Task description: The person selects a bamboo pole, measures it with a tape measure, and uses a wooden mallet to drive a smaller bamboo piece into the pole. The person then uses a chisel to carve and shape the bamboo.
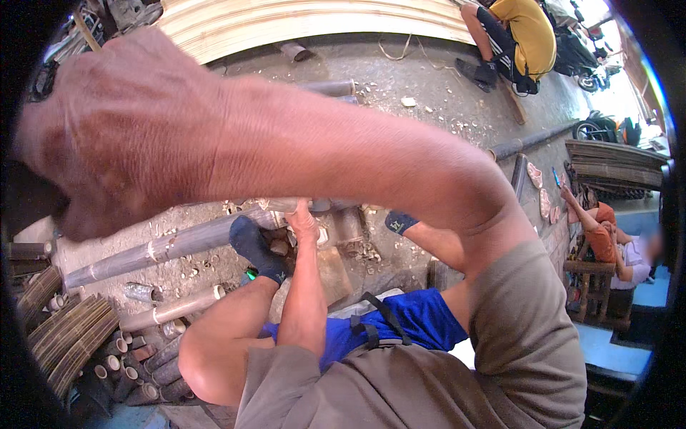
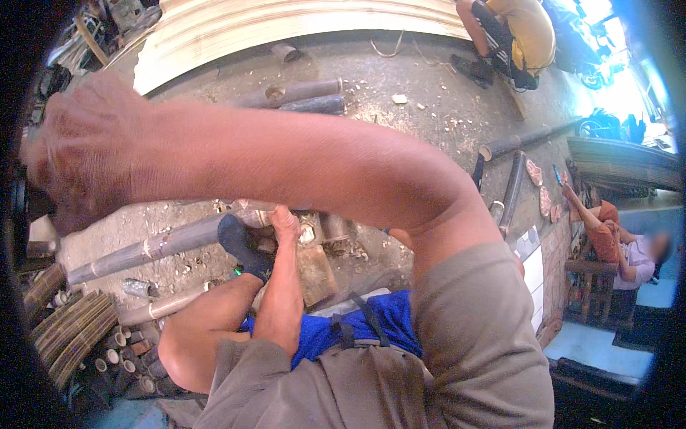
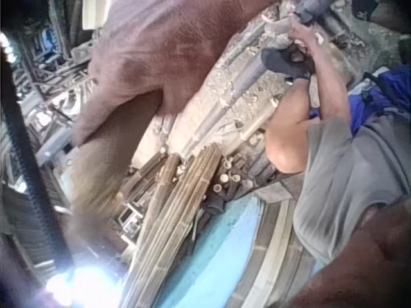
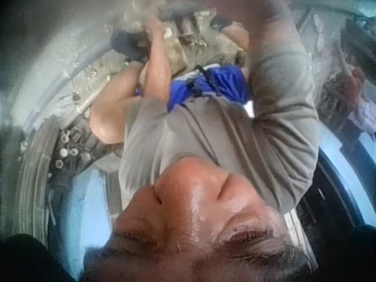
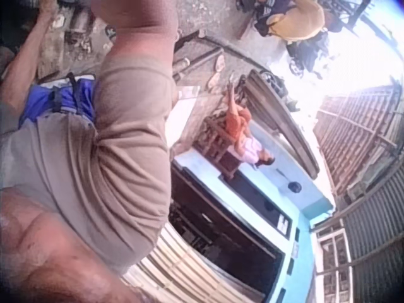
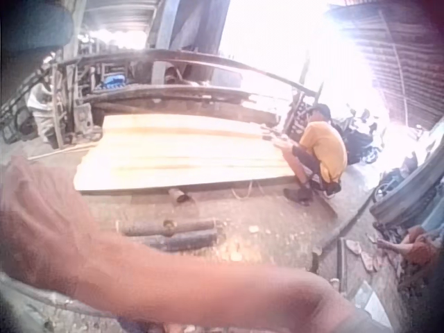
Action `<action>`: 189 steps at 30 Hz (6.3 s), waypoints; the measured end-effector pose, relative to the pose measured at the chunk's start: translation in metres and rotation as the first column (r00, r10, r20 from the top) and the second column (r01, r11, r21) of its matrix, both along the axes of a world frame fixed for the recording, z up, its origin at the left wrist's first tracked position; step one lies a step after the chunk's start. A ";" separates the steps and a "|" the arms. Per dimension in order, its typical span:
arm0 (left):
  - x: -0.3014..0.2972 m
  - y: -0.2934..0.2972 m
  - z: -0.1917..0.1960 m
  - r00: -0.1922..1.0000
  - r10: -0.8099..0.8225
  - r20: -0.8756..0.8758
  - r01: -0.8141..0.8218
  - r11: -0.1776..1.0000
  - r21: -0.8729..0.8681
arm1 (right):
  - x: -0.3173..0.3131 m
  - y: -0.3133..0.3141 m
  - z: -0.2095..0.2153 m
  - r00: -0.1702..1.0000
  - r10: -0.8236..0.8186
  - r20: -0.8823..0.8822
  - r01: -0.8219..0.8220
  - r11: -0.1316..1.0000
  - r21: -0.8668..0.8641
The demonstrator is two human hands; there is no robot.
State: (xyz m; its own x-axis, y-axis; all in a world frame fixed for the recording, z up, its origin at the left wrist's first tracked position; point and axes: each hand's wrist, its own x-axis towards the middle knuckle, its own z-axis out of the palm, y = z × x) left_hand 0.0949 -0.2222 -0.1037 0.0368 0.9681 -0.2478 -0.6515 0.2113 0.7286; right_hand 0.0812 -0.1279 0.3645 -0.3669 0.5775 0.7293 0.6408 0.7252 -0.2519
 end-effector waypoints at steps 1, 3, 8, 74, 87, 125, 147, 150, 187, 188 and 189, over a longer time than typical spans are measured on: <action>-0.012 0.006 -0.008 0.994 0.052 -0.096 -0.048 0.998 0.043 | -0.014 0.004 -0.012 0.970 0.062 -0.234 -0.045 0.996 0.077; -0.025 0.006 -0.013 0.933 0.092 -0.349 -0.038 0.987 0.158 | 0.028 -0.017 -0.092 0.993 0.118 -0.017 -0.117 0.993 0.010; -0.005 -0.004 0.031 0.975 -0.159 -0.158 0.116 0.960 -0.254 | 0.127 -0.088 -0.127 0.477 0.127 0.869 0.626 0.646 -0.438; -0.089 0.294 0.081 0.678 0.435 -0.593 -0.380 0.898 0.224 | 0.203 -0.297 -0.214 0.162 -0.932 -0.325 0.331 0.362 -0.872; 0.098 0.013 0.123 0.535 0.123 -0.836 0.709 0.472 0.524 | 0.174 -0.321 -0.200 0.104 -0.873 -0.477 0.056 0.484 -0.874; 0.109 -0.021 0.055 0.478 0.033 -0.878 0.786 0.430 0.444 | 0.167 -0.345 -0.270 0.216 -0.976 -0.042 0.151 0.076 -0.986; 0.106 -0.003 0.047 0.349 0.023 -0.937 0.882 0.330 0.336 | 0.156 -0.339 -0.293 0.047 -0.973 -0.226 0.139 0.231 -0.963; 0.104 -0.009 0.056 0.307 -0.001 -0.952 0.890 0.356 0.286 | 0.193 -0.365 -0.260 -0.188 -0.903 -0.387 0.102 0.374 -0.922; 0.001 0.030 0.058 0.981 -0.086 -0.172 0.096 0.994 0.055 | 0.148 -0.159 -0.162 0.843 -0.529 -0.096 0.294 0.603 -0.741; 0.002 0.028 0.058 0.976 -0.075 -0.206 0.094 0.992 0.086 | 0.150 -0.150 -0.165 0.879 -0.473 -0.060 0.318 0.675 -0.666; 0.003 0.027 0.058 0.970 -0.060 -0.236 0.090 0.989 0.116 | 0.152 -0.140 -0.165 0.909 -0.417 -0.015 0.331 0.743 -0.581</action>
State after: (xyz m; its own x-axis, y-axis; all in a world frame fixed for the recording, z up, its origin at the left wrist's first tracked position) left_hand 0.0981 -0.1951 -0.0455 0.0663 0.9886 -0.1352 -0.4480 0.1505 0.8813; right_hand 0.2334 -0.2680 0.1990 0.0426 0.9638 0.2633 0.7585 0.1403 -0.6363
